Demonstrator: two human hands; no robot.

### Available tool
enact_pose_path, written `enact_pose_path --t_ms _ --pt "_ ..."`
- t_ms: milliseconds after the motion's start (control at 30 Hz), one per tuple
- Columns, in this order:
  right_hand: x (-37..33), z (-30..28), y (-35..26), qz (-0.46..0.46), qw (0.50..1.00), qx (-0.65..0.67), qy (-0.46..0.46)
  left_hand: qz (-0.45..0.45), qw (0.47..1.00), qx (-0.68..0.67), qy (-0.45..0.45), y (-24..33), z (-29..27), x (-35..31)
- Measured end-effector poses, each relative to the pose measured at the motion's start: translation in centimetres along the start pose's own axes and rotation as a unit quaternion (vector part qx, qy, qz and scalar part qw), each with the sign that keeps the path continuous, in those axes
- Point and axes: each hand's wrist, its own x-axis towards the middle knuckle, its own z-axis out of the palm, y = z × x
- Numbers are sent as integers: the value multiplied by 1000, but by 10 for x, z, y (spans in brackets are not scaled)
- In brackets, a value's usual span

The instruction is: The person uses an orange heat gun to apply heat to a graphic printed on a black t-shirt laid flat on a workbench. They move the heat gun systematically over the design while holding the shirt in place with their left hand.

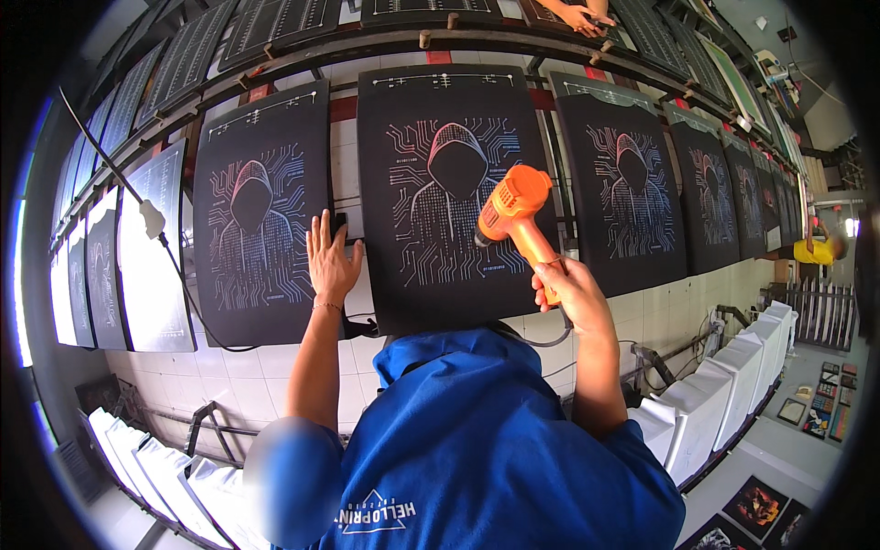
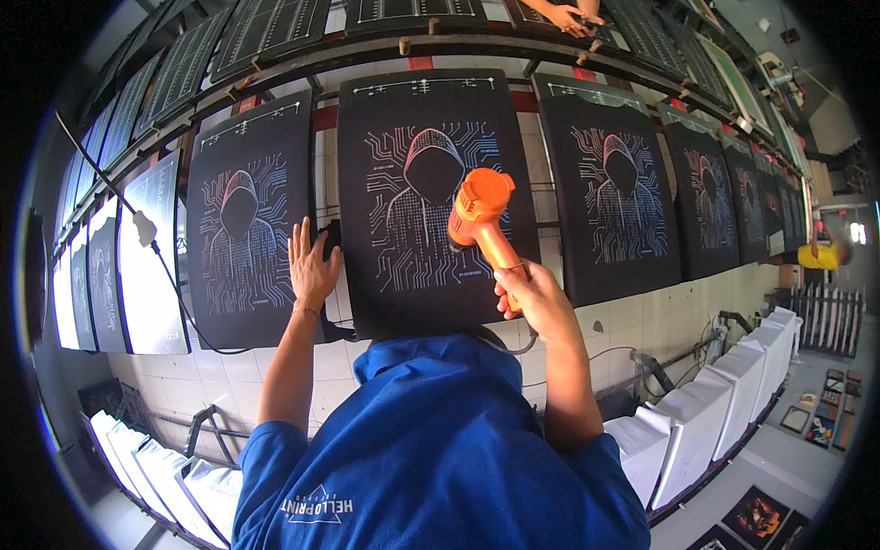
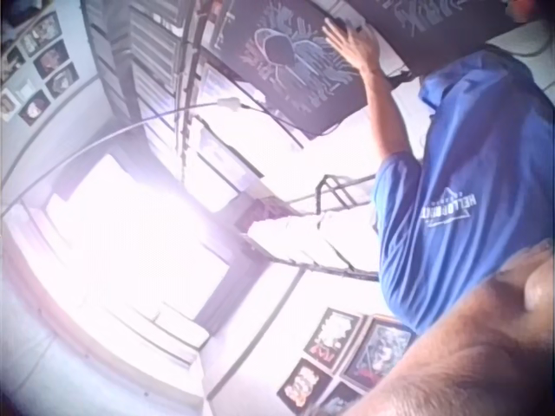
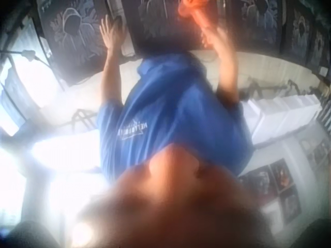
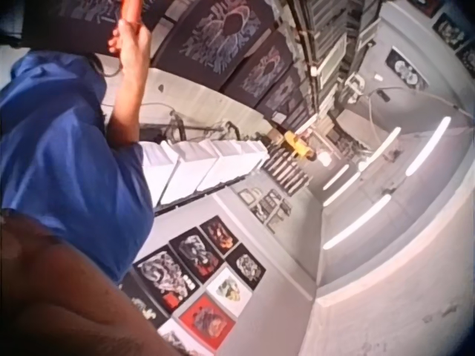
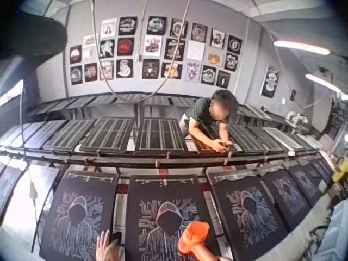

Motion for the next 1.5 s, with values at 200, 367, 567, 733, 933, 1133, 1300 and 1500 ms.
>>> enact_pose_path --t_ms 200,367,567,733,933,1133,1300,1500 --pt "-15 3 12 26 1000 17 3 -18 997 -42 59 -13 5 -13" --pt "-33 10 24 30 999 22 4 -128 984 48 116 -72 2 -40" --pt "-53 20 29 25 998 -16 62 -353 903 218 110 -224 9 -98" --pt "-54 25 34 34 999 27 3 -419 886 179 86 -212 0 -93" --pt "-52 39 28 31 999 -10 11 -328 928 157 87 -152 6 -95" --pt "-20 49 25 -6 999 22 24 -241 963 109 53 -107 -2 -104" --pt "7 56 12 -20 999 -10 40 -302 934 171 83 -177 -1 -99" --pt "10 65 7 -23 1000 -8 9 -374 907 168 95 -215 -4 -84"
